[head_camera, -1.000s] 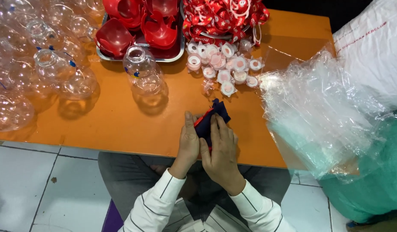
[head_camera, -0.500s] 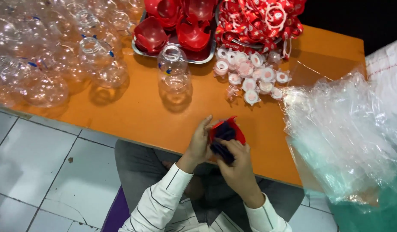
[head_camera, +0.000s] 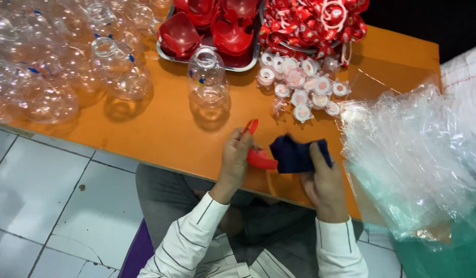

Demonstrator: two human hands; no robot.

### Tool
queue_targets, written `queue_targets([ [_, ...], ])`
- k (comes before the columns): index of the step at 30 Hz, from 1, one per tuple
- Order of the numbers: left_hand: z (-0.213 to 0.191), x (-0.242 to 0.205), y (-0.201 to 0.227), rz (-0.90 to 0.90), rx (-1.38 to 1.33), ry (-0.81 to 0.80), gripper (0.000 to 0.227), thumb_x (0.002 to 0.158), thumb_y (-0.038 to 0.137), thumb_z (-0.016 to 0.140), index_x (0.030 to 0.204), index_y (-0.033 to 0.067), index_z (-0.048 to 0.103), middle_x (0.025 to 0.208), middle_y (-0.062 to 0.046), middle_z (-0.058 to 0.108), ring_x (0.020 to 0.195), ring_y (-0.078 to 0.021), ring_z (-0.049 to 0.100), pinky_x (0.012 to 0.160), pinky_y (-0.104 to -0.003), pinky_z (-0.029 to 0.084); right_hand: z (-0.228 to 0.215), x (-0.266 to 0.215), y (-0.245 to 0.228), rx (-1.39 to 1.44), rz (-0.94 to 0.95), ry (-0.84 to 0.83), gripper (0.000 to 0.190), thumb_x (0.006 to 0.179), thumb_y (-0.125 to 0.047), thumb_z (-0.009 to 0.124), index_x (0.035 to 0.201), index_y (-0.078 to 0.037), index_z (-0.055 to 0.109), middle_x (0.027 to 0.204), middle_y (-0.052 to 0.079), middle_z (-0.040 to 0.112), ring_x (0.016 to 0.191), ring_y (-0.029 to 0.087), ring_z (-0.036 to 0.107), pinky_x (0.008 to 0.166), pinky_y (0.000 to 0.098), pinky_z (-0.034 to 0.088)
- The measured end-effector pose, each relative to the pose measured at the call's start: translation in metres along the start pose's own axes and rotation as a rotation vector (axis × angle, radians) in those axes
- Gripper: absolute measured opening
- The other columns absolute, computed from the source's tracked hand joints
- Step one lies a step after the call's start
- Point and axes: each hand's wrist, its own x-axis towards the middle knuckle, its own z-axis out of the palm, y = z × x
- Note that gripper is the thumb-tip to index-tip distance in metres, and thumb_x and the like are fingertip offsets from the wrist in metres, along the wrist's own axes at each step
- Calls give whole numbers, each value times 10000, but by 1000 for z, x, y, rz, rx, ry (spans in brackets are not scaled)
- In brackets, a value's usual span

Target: Assembling plastic water bottles by attaching red plastic bases and lanyards.

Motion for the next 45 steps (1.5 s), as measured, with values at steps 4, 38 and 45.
queue_targets([
  [4,13,-7,36,7,80,60,348,980,410,676,995,79,570,671,-47,609,647,-140,675,633,-266,596,-15,17,-5,-13,11,40,206,1037,-167,661,892,-63,764,875,88,788,860,182,787,844,334,641],
  [38,-1,46,104,884,984,390,791,839,383,872,1390,12,443,1269,-235,479,1227,-432,490,1091,-532,374,33,-5,23,-639,-533,-283,199,1027,-135,605,1051,25,722,722,112,687,710,131,618,695,311,553],
  [45,-1,81,114,527,1200,362,1115,634,430,971,1469,-18,383,1389,-320,474,1268,-567,522,1033,-693,437,50,-8,23,-598,-499,-318,287,1063,-172,560,986,31,748,620,93,618,605,97,466,537,265,454],
])
